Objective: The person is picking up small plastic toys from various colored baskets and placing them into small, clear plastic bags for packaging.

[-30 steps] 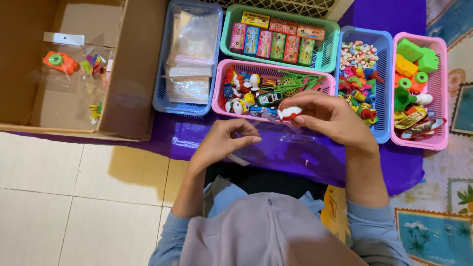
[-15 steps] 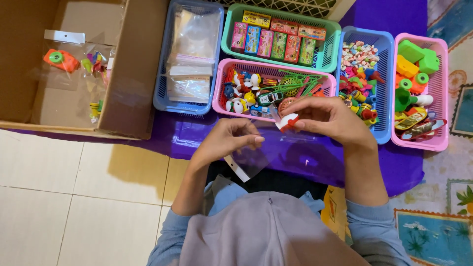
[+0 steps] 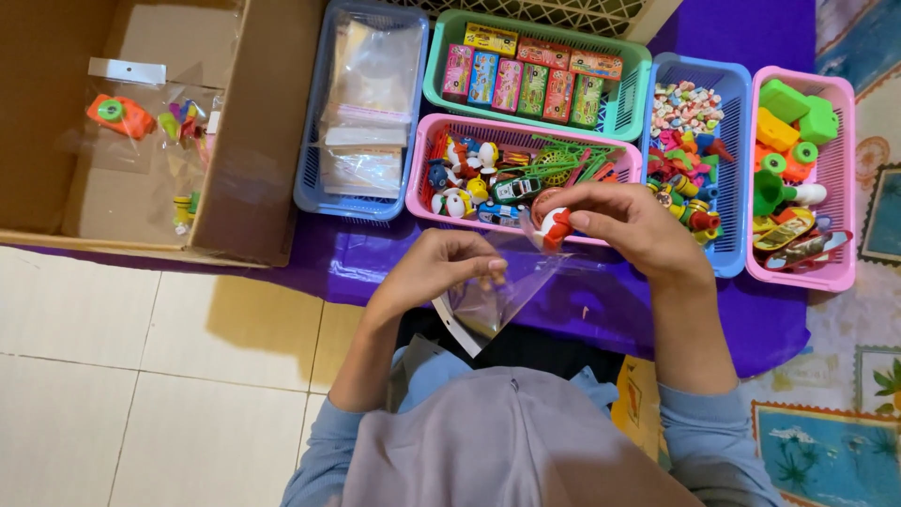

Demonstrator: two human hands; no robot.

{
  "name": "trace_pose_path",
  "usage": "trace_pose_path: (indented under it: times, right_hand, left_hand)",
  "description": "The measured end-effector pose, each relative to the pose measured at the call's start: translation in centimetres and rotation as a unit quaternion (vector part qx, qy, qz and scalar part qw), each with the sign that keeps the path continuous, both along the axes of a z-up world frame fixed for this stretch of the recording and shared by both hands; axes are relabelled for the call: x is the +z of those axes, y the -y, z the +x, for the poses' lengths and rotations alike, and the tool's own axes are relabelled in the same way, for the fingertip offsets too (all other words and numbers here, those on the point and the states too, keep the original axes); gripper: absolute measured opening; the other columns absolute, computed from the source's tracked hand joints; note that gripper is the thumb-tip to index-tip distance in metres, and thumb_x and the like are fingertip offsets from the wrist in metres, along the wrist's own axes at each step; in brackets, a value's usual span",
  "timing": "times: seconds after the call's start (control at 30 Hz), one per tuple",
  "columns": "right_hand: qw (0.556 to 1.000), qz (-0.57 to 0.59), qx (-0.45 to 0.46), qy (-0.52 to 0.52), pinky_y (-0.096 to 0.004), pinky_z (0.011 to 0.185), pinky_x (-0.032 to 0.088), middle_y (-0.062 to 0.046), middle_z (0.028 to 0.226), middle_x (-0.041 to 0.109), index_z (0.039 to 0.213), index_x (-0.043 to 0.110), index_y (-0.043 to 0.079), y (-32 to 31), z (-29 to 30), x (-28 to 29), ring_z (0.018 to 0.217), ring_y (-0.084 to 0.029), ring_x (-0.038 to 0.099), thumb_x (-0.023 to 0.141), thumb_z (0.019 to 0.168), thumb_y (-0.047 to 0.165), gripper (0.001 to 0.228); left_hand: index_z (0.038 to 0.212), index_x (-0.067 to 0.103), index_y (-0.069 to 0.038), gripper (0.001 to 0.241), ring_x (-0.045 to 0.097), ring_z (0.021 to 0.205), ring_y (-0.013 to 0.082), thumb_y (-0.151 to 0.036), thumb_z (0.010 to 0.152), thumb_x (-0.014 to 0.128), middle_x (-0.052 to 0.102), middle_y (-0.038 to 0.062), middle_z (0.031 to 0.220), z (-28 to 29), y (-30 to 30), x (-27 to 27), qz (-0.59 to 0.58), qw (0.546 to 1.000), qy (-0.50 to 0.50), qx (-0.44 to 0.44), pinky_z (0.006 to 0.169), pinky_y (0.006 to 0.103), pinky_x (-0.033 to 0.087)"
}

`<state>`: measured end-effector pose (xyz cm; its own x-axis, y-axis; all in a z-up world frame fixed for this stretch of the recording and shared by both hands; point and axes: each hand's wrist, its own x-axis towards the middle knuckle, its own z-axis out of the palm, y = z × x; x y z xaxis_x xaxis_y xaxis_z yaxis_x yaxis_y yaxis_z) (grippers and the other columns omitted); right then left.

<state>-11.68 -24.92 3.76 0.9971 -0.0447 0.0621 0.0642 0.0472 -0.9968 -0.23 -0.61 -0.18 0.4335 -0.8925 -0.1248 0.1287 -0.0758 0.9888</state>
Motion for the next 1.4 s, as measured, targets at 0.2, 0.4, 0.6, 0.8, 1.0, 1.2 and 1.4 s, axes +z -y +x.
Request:
trace_pose_path:
  times: [0.2, 0.4, 0.6, 0.8, 1.0, 1.2, 1.4]
  right_hand:
    - [0.999, -0.027, -0.007, -0.032, -0.035, 0.086, 0.059, -0.016, 0.106, 0.074, 0.119, 0.071, -0.005, -0.8, -0.3, 1.6, 0.092, -0.017, 0.069, 0.066, 0.092, 0.002, 0.028]
    - [0.997, -0.067, -0.009, -0.045, -0.034, 0.082, 0.060, -0.016, 0.105, 0.074, 0.119, 0.068, -0.004, -0.3, -0.9, 0.5, 0.091, -0.020, 0.073, 0.070, 0.088, -0.006, 0.031]
    - [0.991, -0.128, 0.032, 0.023, -0.042, 0.098, 0.055, -0.019, 0.116, 0.067, 0.112, 0.070, -0.004, -1.9, -0.7, 2.4, 0.110, -0.025, 0.067, 0.063, 0.095, -0.004, 0.019]
    - [0.981, -0.184, 0.055, 0.033, -0.047, 0.104, 0.052, -0.018, 0.127, 0.058, 0.126, 0.067, 0.000, -1.9, -0.9, 1.7, 0.117, -0.029, 0.060, 0.068, 0.094, 0.013, 0.034]
    - [0.941, -0.314, -0.007, 0.126, -0.043, 0.094, 0.056, -0.011, 0.105, 0.067, 0.104, 0.075, 0.006, -3.7, -0.5, 3.0, 0.109, -0.031, 0.069, 0.080, 0.087, 0.006, 0.018]
    - [0.928, -0.339, -0.032, 0.149, -0.041, 0.088, 0.057, -0.008, 0.100, 0.073, 0.096, 0.076, 0.009, -4.2, -0.2, 2.4, 0.099, -0.028, 0.072, 0.079, 0.087, 0.005, 0.010]
    - [0.916, -0.368, -0.032, 0.154, -0.045, 0.089, 0.055, -0.013, 0.105, 0.069, 0.101, 0.075, 0.007, -4.4, -0.3, 1.6, 0.103, -0.034, 0.070, 0.075, 0.090, 0.005, 0.011]
  left_hand:
    - [0.094, 0.078, -0.007, 0.011, 0.070, 0.062, 0.0111, -0.017, 0.089, 0.078, 0.078, 0.009, 0.074, 0.1, -0.3, -0.6, 0.004, 1.000, 0.015, -0.020, 0.050, 0.0198, 0.052]
    - [0.095, 0.077, -0.007, 0.013, 0.066, 0.061, 0.0100, -0.017, 0.087, 0.079, 0.076, 0.010, 0.071, 0.4, 0.1, -1.0, 0.002, 0.999, 0.034, -0.015, 0.051, 0.0208, 0.054]
    - [0.100, 0.077, -0.007, 0.017, 0.072, 0.069, 0.0167, -0.015, 0.086, 0.081, 0.077, 0.012, 0.076, 0.3, 0.3, -1.0, 0.000, 0.998, 0.063, -0.008, 0.051, 0.0225, 0.055]
    - [0.106, 0.075, -0.005, 0.022, 0.075, 0.078, 0.0201, -0.018, 0.088, 0.079, 0.078, 0.014, 0.088, 0.6, 0.4, -2.2, -0.007, 0.996, 0.088, 0.005, 0.054, 0.0257, 0.057]
    - [0.119, 0.074, -0.009, 0.032, 0.075, 0.088, 0.0206, -0.020, 0.089, 0.078, 0.079, 0.014, 0.103, 0.0, 0.3, -1.3, -0.005, 0.999, 0.050, 0.002, 0.067, 0.0298, 0.062]
    - [0.121, 0.074, -0.010, 0.034, 0.073, 0.094, 0.0183, -0.020, 0.089, 0.080, 0.079, 0.012, 0.106, -0.3, 0.3, -0.1, -0.011, 0.999, 0.031, 0.015, 0.071, 0.0306, 0.062]
    - [0.120, 0.075, -0.010, 0.032, 0.072, 0.092, 0.0180, -0.023, 0.091, 0.078, 0.079, 0.012, 0.106, -0.1, 0.4, -1.6, -0.007, 0.999, 0.021, 0.036, 0.071, 0.0318, 0.062]
